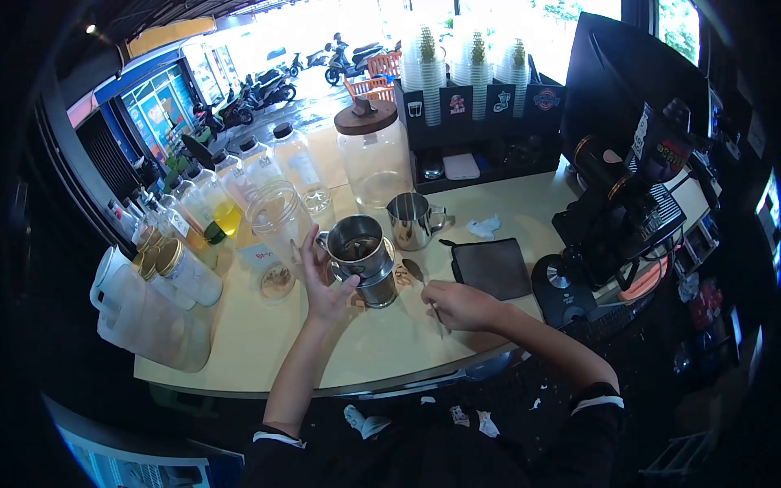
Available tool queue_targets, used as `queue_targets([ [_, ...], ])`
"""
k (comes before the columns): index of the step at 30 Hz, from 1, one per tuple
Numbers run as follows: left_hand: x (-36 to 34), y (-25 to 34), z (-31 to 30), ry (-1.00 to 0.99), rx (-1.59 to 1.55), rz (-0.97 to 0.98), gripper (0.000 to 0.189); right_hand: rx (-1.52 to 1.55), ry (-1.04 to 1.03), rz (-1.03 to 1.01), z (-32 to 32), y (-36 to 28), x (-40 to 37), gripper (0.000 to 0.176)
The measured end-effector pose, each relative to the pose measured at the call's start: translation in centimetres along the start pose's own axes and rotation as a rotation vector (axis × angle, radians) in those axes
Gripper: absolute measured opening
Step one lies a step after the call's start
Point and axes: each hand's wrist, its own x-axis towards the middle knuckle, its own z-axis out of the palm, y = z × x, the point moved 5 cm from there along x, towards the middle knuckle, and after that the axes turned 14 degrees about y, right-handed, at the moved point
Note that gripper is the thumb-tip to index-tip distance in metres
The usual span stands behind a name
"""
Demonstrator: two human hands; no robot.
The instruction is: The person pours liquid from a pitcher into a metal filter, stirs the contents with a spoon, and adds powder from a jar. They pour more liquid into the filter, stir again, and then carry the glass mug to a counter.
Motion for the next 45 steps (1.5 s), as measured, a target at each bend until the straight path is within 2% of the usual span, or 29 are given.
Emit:
queue_targets([
  [1,0.0,0.0,0.0,-0.003,-0.006,-0.008,0.105,-0.003,0.000,-0.003,-0.4,0.1,0.0,0.007],
  [3,0.0,0.1,0.0,-0.001,-0.009,-0.002,0.105,0.019,0.229,-0.018,-2.7,0.3,0.2,0.006],
  [4,0.0,0.1,0.0,-0.002,-0.009,0.001,0.105,0.015,0.225,-0.020,-3.4,0.5,0.2,0.006],
  [6,0.0,0.1,-0.1,-0.002,-0.010,-0.008,0.106,0.276,0.412,0.254,-5.8,1.8,0.2,0.012],
  [7,0.0,0.0,0.0,-0.007,-0.007,-0.018,0.106,0.271,0.409,0.252,-6.9,1.1,0.7,0.012],
  [9,0.0,-0.3,-0.2,-0.011,-0.008,-0.014,0.106,0.264,0.647,0.121,-10.5,-2.0,1.8,0.015],
  [10,0.1,-0.4,-0.2,-0.020,-0.003,-0.009,0.106,0.264,0.645,0.117,-11.1,-3.1,2.3,0.015],
  [12,0.1,-0.2,-0.3,-0.018,0.020,-0.001,0.106,0.191,0.692,-0.121,-12.0,-6.5,3.4,0.017],
  [14,0.0,0.0,-0.3,-0.025,0.045,0.001,0.106,0.146,0.646,-0.176,-11.1,-8.8,5.3,0.014],
  [16,0.1,0.2,0.0,-0.034,0.024,0.002,0.103,-0.023,0.428,-0.280,-9.1,-10.3,7.3,0.010],
  [17,0.2,0.0,-0.1,-0.040,0.025,0.005,0.103,-0.023,0.435,-0.280,-8.6,-10.3,8.0,0.010],
  [19,0.4,-0.1,-0.2,-0.080,0.048,0.055,0.102,0.014,0.284,-0.353,-6.6,-10.1,9.2,0.011],
  [22,0.6,0.1,-0.4,-0.148,0.101,0.007,0.099,-0.097,0.319,-0.380,-7.0,-10.6,9.4,0.013],
  [23,0.7,0.0,-0.4,-0.147,0.072,-0.012,0.098,-0.236,0.330,-0.424,-7.2,-10.8,9.2,0.013],
  [27,0.8,0.5,-0.3,-0.106,0.071,-0.019,0.094,-0.296,0.315,-0.407,-5.7,-10.4,9.2,0.018],
  [29,0.8,0.7,-0.4,-0.119,0.134,-0.025,0.095,-0.208,0.302,-0.593,-5.3,-11.6,9.0,0.025],
  [34,0.8,1.2,-0.3,-0.122,0.125,-0.011,0.096,-0.374,0.242,-0.518,-5.7,-11.5,8.8,0.031],
  [36,0.9,1.2,-0.2,-0.128,0.112,-0.030,0.097,-0.337,0.286,-0.434,-5.8,-11.3,8.9,0.031],
  [40,0.7,1.1,-0.1,-0.133,0.066,-0.056,0.097,-0.250,0.231,-0.468,-5.0,-12.1,8.2,0.032],
  [45,0.8,1.2,0.1,-0.122,0.089,0.009,0.097,-0.324,0.383,-0.389,-6.1,-10.9,8.4,0.034],
])
